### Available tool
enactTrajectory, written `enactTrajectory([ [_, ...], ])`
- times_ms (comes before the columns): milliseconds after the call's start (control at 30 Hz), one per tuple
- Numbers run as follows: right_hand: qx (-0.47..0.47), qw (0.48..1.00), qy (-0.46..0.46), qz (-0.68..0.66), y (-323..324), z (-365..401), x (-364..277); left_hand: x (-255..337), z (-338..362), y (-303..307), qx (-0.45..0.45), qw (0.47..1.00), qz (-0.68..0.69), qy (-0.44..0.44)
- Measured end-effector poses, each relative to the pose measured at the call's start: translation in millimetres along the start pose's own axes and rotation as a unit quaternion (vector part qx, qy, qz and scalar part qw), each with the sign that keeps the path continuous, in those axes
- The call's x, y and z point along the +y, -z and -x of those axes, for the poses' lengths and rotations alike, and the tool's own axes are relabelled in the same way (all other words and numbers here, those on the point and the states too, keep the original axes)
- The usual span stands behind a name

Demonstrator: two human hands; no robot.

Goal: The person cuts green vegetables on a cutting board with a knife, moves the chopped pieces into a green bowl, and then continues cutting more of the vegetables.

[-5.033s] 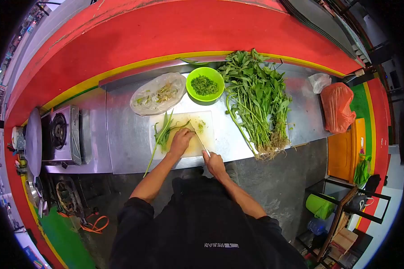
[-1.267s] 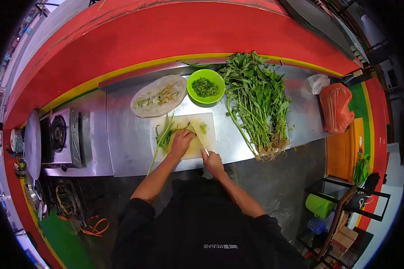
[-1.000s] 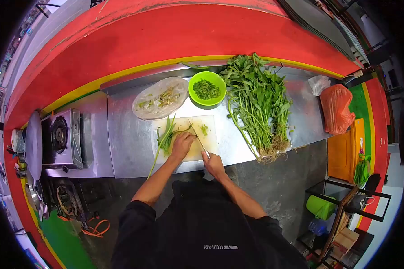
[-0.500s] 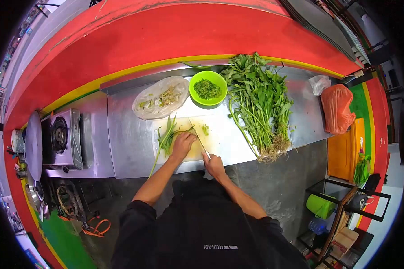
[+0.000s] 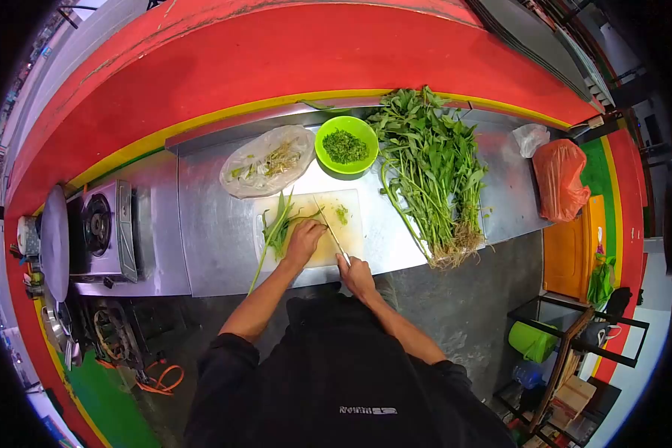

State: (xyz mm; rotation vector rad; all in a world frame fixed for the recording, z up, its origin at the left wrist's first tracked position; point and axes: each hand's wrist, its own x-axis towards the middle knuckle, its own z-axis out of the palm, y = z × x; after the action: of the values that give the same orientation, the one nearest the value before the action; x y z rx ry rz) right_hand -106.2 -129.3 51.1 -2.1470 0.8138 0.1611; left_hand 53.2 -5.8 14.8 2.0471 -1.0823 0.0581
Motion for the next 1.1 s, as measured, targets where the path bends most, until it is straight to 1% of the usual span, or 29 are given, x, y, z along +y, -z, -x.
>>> enactTrajectory([
  [100, -0.019, 0.999, -0.027, -0.011, 1.2, 1.5, 1.1, -1.5, 0.8, -0.8, -0.005, 1.0, 0.003, -0.001],
  [133, -0.013, 1.0, -0.012, -0.007, -0.7, -1.0, 1.7, -2.0, -0.1, -0.3, -0.01, 1.0, 0.003, -0.001],
  [267, 0.019, 1.0, -0.012, 0.01, -8.3, -8.3, -0.9, 1.8, -0.4, 1.0, -0.023, 1.0, 0.003, 0.003],
  [333, 0.019, 1.0, -0.013, 0.001, -6.9, -6.4, -4.5, 7.0, 2.2, 4.1, -0.009, 0.999, -0.034, 0.007],
  [533, -0.003, 1.0, -0.006, -0.022, -6.8, 6.4, 7.7, 0.3, 5.9, -0.7, 0.015, 0.999, -0.035, -0.009],
  [633, 0.005, 1.0, -0.01, 0.006, -11.2, 3.5, 8.9, -0.5, 6.1, -0.2, 0.007, 1.0, -0.025, 0.001],
  [767, 0.024, 1.0, 0.011, 0.008, -11.7, -1.8, 3.5, 0.5, 6.4, -0.2, 0.003, 1.0, -0.023, 0.0],
  [900, -0.001, 1.0, -0.011, -0.011, -2.0, 2.8, -1.7, 5.5, 9.1, 1.0, 0.021, 0.999, -0.029, 0.008],
  [933, 0.003, 1.0, 0.004, -0.026, -1.7, 5.2, 1.3, 5.9, 9.8, 0.2, 0.013, 0.999, -0.036, 0.023],
  [967, 0.004, 1.0, 0.003, -0.026, 0.0, 7.2, 5.3, 6.6, 10.3, -1.3, 0.006, 0.998, -0.042, 0.037],
  [1033, 0.0, 1.0, -0.002, 0.017, 6.3, 9.7, 8.9, 7.2, 9.6, 0.9, 0.001, 0.998, -0.045, 0.047],
  [1100, 0.002, 1.0, -0.012, 0.003, 9.6, 8.0, 10.9, 9.8, 6.6, 6.4, -0.004, 0.997, -0.049, 0.056],
])
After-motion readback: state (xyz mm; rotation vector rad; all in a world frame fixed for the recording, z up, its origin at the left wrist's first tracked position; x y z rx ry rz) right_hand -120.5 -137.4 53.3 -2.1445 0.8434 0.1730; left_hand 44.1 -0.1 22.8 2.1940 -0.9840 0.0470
